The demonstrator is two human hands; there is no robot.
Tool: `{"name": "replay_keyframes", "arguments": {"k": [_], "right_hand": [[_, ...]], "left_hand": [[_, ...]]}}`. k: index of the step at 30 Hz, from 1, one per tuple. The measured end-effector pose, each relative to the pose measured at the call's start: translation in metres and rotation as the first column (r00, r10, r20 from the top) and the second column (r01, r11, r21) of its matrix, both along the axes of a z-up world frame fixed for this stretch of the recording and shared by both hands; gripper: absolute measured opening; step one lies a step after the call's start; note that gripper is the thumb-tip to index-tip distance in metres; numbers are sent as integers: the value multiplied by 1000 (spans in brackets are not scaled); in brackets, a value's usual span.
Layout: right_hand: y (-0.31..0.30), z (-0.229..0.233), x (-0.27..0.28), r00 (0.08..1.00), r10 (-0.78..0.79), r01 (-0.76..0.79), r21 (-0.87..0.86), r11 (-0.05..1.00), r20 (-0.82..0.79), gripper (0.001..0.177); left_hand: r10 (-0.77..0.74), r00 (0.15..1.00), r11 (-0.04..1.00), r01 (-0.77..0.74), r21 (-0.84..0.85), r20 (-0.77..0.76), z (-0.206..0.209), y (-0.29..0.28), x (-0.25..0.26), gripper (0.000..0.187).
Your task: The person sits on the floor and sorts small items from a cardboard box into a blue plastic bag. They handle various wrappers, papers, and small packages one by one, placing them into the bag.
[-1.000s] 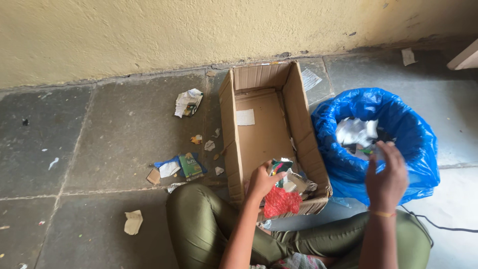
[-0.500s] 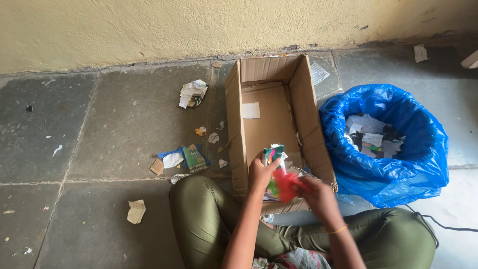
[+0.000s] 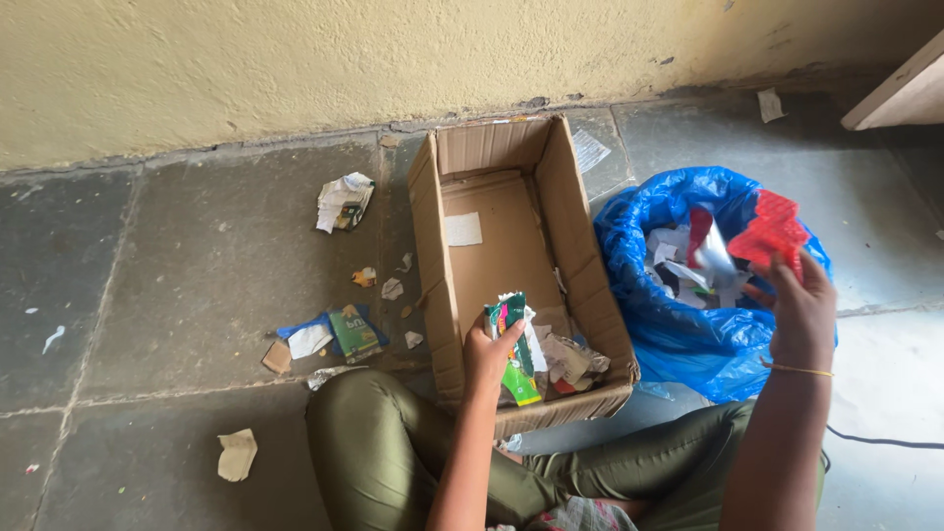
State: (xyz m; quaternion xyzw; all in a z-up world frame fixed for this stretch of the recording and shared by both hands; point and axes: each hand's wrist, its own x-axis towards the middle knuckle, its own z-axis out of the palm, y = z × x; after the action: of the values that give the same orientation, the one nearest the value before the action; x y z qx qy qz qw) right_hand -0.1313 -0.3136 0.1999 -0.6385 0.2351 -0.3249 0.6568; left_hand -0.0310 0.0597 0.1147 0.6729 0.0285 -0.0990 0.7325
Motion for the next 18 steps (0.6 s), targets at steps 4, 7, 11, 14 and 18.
{"name": "replay_keyframes", "arguments": {"k": [4, 7, 11, 14, 18], "right_hand": [[-12, 0, -3, 985, -163, 140, -311, 940, -48, 37], [-1, -1, -1, 950, -297, 165, -653, 739, -96, 57], [41, -17, 3, 958, -217, 261, -262, 929, 186, 57], [96, -36, -2, 947, -41, 68, -75, 995, 319, 39], [187, -59, 14, 960, 260, -277, -214, 937, -104, 64]], "left_hand": [[-25, 999, 1000, 25, 12, -28, 0, 0, 1, 32], [-38, 999, 999, 37, -28, -35, 4, 0, 1, 31], [-95, 995, 991, 90, -96, -43, 4, -2, 2, 30], [-176, 983, 984, 174, -41, -46, -6, -5, 2, 33], [-278, 948, 960, 268, 85, 154, -28, -5, 2, 34]]}}
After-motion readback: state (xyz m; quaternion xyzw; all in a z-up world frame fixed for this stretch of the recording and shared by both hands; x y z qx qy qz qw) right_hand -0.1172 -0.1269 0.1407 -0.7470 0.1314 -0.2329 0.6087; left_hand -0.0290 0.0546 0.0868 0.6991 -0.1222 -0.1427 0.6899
